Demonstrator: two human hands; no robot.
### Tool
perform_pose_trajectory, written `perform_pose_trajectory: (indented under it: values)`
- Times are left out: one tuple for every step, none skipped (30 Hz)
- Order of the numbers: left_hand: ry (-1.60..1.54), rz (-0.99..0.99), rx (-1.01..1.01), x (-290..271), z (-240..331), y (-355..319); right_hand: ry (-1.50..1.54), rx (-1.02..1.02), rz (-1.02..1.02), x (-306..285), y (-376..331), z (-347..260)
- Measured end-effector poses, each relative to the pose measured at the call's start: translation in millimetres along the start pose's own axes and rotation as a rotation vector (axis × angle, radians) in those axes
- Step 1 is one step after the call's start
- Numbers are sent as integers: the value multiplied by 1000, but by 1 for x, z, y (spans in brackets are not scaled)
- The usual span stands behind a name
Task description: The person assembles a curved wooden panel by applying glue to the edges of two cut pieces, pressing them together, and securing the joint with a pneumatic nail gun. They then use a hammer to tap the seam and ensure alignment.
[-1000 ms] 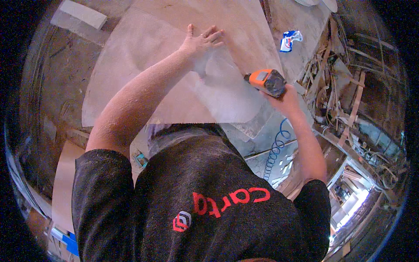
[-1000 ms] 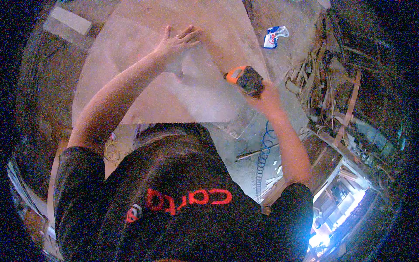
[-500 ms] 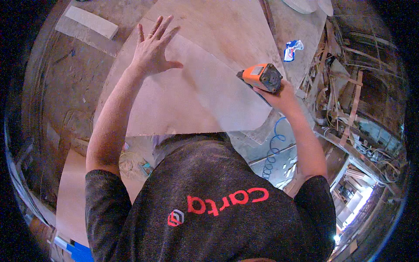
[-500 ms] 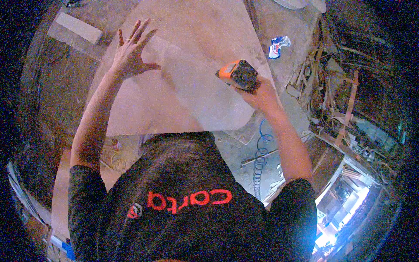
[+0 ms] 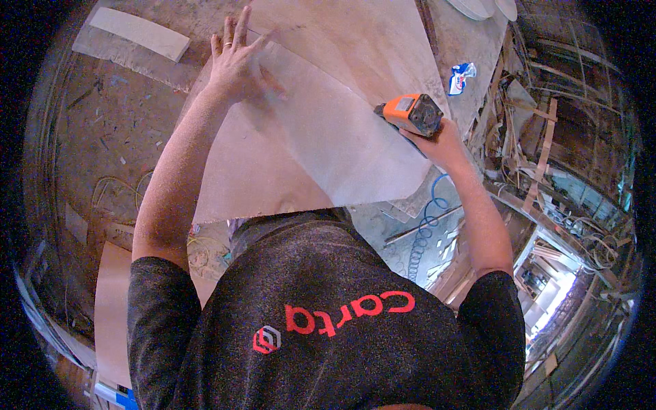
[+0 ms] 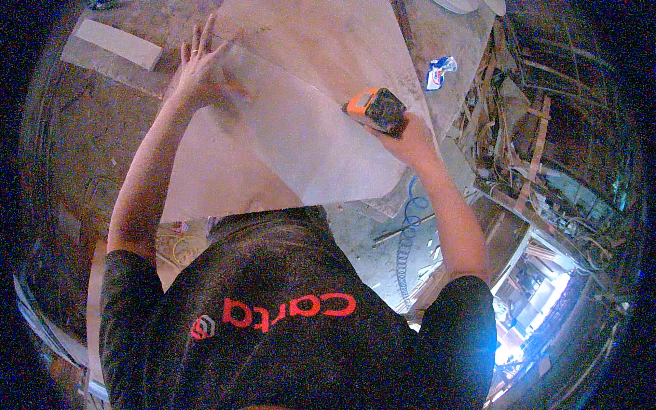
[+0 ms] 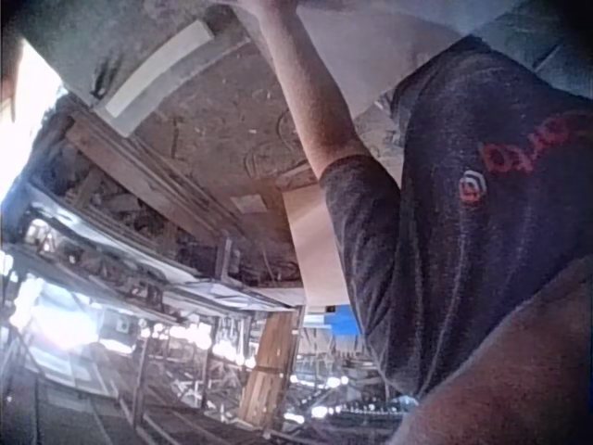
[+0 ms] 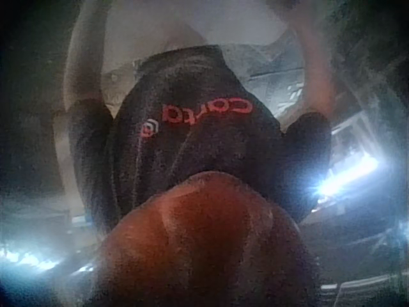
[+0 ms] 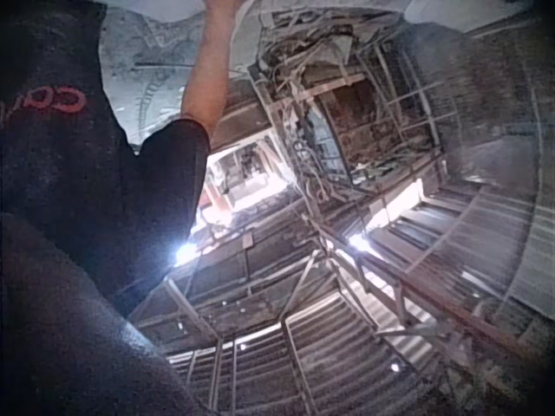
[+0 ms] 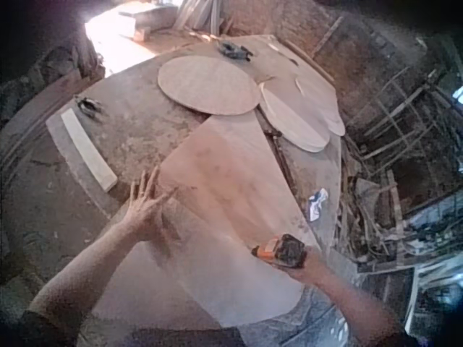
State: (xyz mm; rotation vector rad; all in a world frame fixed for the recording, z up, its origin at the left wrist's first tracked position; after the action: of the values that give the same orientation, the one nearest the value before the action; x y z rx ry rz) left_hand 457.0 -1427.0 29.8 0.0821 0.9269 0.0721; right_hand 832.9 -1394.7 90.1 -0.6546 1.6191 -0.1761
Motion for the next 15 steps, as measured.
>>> perform_pose_trajectory:
  values:
    - [-20,17,21,-1,-1,1,-24,2,-2,0,1,0]
    - [-41,33,41,-3,-2,2,-47,5,-7,1,0,0]
    - [-61,48,62,-4,-2,2,-68,8,-5,2,1,2]
    - [-45,10,9,2,-8,2,-89,11,-4,3,3,6]
    - [-26,-28,-42,4,-9,4,-110,13,-1,3,4,6]
    - [-7,-66,-94,7,-12,5,-117,7,0,3,4,4]
    - [-18,-54,-87,7,-12,5,-125,0,2,2,4,1]
    - [-29,-38,-80,6,-10,5,-133,-8,6,0,4,-3]
    - [-39,-23,-73,5,-10,5,-149,-6,6,-1,5,-3]
    - [-12,-48,-84,7,-11,4,-164,-5,7,-1,6,-4]
    - [14,-71,-93,6,-11,5,-182,-3,9,-3,8,-5]
    - [41,-94,-104,6,-12,6,-189,17,-9,-4,9,-4]
    - [-3,-59,-83,3,-10,7,-196,37,-27,-5,9,-1]
    - [-43,-23,-66,1,-10,6,-203,53,-45,-4,10,-1]
    - [-83,13,-49,-2,-11,5,-127,11,1,-9,10,-10]
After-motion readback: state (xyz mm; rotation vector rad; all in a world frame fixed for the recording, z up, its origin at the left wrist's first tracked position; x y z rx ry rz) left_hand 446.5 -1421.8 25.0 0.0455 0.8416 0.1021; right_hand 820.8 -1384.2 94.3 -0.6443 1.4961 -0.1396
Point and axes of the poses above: each hand's wrist, its own y-axis towards the middle knuckle, its own x-axis out of the palm, z = x × y, the point moved 10 cm from there along y, towards the middle knuckle, and after that the axes turned 13 degrees about -y, right-handed, at the moved point
